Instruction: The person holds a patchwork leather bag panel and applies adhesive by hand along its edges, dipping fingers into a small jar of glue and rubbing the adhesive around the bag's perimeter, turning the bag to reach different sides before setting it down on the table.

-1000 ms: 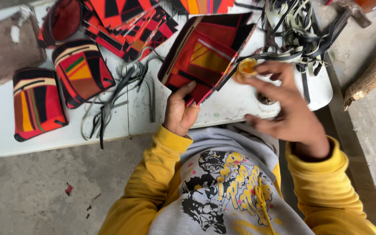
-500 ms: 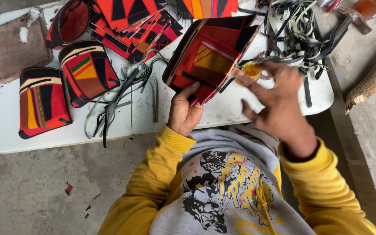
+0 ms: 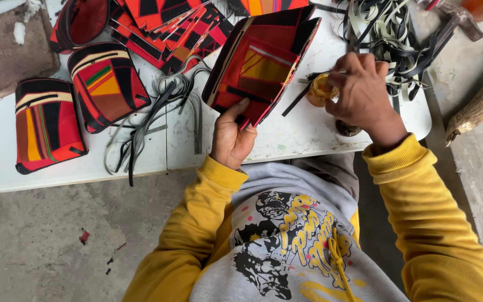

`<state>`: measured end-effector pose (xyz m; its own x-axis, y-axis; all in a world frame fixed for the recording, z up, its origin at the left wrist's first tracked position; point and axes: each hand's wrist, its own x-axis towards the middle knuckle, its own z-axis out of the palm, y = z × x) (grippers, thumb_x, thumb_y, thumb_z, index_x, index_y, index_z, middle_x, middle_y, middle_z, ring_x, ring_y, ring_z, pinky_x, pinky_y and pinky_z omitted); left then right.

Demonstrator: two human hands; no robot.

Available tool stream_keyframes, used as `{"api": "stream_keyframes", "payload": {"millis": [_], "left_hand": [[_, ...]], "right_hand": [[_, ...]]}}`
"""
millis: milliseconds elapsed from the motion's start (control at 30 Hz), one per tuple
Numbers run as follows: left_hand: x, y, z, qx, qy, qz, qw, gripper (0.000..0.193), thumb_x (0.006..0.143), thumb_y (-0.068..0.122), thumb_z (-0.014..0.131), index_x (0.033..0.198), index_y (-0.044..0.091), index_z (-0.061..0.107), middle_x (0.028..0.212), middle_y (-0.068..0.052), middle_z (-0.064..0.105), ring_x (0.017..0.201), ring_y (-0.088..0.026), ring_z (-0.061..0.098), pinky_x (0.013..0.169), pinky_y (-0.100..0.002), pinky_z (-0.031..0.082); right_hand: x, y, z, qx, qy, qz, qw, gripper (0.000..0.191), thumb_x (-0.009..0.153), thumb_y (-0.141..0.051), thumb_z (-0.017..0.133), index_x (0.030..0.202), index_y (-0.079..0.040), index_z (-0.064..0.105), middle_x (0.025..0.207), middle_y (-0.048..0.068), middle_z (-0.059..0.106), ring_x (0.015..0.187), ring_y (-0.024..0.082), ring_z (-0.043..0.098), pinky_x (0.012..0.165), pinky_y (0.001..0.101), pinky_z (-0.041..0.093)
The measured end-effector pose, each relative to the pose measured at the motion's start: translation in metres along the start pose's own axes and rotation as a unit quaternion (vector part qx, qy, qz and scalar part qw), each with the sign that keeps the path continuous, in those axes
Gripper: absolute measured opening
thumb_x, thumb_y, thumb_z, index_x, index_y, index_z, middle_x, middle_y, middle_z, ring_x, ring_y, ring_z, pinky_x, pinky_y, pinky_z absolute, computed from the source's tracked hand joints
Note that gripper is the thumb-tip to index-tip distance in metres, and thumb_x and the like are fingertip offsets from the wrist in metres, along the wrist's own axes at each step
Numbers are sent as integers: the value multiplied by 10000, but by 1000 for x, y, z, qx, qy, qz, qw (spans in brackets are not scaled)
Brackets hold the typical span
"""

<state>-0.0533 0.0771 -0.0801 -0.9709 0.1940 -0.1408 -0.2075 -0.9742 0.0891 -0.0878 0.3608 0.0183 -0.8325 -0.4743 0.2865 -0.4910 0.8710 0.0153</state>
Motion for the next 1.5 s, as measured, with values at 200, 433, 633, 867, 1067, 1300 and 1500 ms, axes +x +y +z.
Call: {"api": "stream_keyframes", "payload": {"millis": [200,433,633,867,1067,1300,1500], "left_hand": [[4,-11,2,12,-14,12,1000,254,969,-70,659,1210,6,637,1109,-109,711,976,-217,706,849,-312,606],[12,-28,19,49,-6,87,995,400,909,-85,655,1286,31,592,1184,-96,695,1069,-218,688,961,-355,578],[14,-22,14,46,-10,72,996,406,927,-70,665,1316,11,585,1229,-115,678,1099,-231,666,959,-353,566],[2,-13,16,31,-23,45,998,431,909,-70,655,1325,26,596,1250,-114,676,1151,-250,662,1031,-393,538],[-5,7,25,230,-94,201,947,464,926,-149,688,1357,-1,601,1301,-115,668,1208,-240,646,1087,-412,504],[4,7,21,243,-49,235,940,543,862,-158,703,1351,47,589,1312,-83,656,1217,-216,636,1080,-385,509],[12,0,13,103,-36,92,990,445,921,-86,692,1342,25,600,1246,-120,683,1133,-260,672,1011,-411,556]], "right_hand": [[-18,-46,-58,460,138,-11,877,537,842,-324,842,1316,-179,633,1301,17,488,1252,219,478,1102,425,397],[-42,-118,-83,113,120,-70,984,672,803,-261,817,1451,-207,648,1275,114,561,1167,326,474,935,501,321],[-46,-124,-84,44,148,-108,982,625,844,-266,802,1448,-262,643,1315,99,564,1180,344,488,952,520,325],[-37,-59,-65,51,137,-5,989,590,874,-296,815,1450,-246,694,1386,65,557,1214,304,485,1018,467,332],[-6,-10,-17,-2,-6,-16,1000,528,658,-463,864,1136,-245,811,1310,48,572,1216,310,434,982,457,329],[17,-1,12,19,-155,46,987,471,771,-574,848,1030,-181,818,1303,14,582,1175,286,440,972,469,323],[-32,-4,-33,89,-35,37,995,525,634,-324,867,1148,-226,817,1405,48,573,1265,339,417,1032,506,316]]}}
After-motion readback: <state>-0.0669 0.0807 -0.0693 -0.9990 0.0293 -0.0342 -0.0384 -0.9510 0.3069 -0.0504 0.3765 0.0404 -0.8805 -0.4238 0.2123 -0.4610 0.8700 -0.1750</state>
